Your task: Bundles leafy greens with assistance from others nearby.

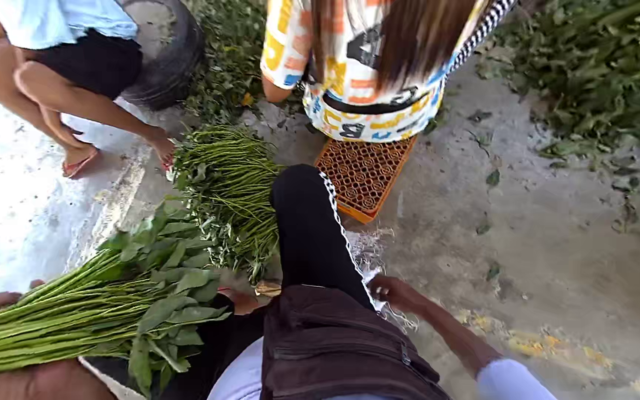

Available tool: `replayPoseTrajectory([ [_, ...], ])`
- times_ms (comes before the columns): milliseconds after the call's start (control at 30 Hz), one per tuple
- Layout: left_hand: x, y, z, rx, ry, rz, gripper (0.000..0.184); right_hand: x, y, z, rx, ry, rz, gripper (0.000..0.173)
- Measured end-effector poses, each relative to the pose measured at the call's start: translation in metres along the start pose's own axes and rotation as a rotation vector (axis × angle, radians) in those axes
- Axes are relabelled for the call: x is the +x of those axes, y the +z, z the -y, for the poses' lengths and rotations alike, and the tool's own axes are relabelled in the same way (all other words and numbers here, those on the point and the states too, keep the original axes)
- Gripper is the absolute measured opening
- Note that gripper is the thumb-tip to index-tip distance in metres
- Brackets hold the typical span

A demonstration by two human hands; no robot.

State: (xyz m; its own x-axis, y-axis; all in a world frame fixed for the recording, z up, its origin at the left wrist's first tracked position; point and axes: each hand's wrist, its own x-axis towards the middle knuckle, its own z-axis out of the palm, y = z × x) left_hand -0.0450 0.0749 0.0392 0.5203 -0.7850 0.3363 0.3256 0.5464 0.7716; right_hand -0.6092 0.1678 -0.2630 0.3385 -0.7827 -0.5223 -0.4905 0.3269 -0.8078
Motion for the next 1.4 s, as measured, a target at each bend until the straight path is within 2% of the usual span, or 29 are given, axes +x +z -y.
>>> replayPoseTrajectory([
  [67,-0.002,0.009,0.012,-0.019,-0.016,0.090,0.038,-0.007,-0.073,0.010,0.130,-0.069,-0.426,0.026],
  [133,0.000,0.015,0.026,-0.025,-0.018,0.195,0.050,-0.019,-0.142,0.059,0.155,-0.201,-0.805,0.027],
  [200,0.000,0.027,0.038,-0.070,-0.048,0.273,0.060,-0.026,-0.189,0.128,-0.005,-0.285,-1.025,0.026],
  [267,-0.003,0.036,0.048,-0.138,-0.120,0.343,0.068,-0.022,-0.207,0.209,-0.242,-0.370,-1.087,0.025],
  [333,-0.007,0.052,0.060,-0.198,-0.203,0.412,0.078,-0.001,-0.202,0.286,-0.421,-0.542,-1.000,0.017],
  [433,-0.011,0.078,0.075,-0.299,-0.284,0.536,0.086,0.055,-0.158,0.390,-0.611,-0.802,-0.716,0.011],
  [500,-0.018,0.090,0.082,-0.352,-0.308,0.589,0.074,0.077,-0.104,0.452,-0.740,-0.935,-0.460,0.010],
  [533,-0.022,0.095,0.084,-0.393,-0.322,0.601,0.058,0.080,-0.076,0.480,-0.802,-0.999,-0.327,0.010],
  [600,-0.026,0.100,0.087,-0.438,-0.319,0.623,0.041,0.078,-0.033,0.528,-0.872,-1.146,-0.094,0.010],
  [700,-0.027,0.092,0.087,-0.516,-0.328,0.634,0.040,0.080,-0.004,0.567,-0.949,-1.317,0.005,0.009],
  [800,-0.021,0.077,0.084,-0.586,-0.326,0.620,0.057,0.078,-0.011,0.589,-0.939,-1.407,-0.107,0.009],
  [933,-0.019,0.061,0.080,-0.592,-0.358,0.595,0.055,0.058,-0.061,0.610,-0.896,-1.393,-0.442,0.011],
  [1033,-0.010,0.056,0.074,-0.523,-0.341,0.589,0.050,0.035,-0.102,0.602,-0.915,-1.340,-0.643,0.014],
  [1100,0.000,0.056,0.064,-0.401,-0.317,0.546,0.052,0.015,-0.114,0.579,-0.943,-1.278,-0.667,0.013],
  [1200,0.020,0.061,0.043,-0.122,-0.307,0.432,0.062,-0.013,-0.112,0.520,-0.996,-1.192,-0.640,0.016],
  [1333,0.047,0.078,0.020,0.253,-0.209,0.370,0.047,-0.033,-0.099,0.433,-1.020,-1.128,-0.588,0.028],
  [1400,0.054,0.095,0.011,0.600,-0.074,0.414,0.049,-0.045,-0.082,0.407,-1.067,-1.172,-0.560,0.029],
])
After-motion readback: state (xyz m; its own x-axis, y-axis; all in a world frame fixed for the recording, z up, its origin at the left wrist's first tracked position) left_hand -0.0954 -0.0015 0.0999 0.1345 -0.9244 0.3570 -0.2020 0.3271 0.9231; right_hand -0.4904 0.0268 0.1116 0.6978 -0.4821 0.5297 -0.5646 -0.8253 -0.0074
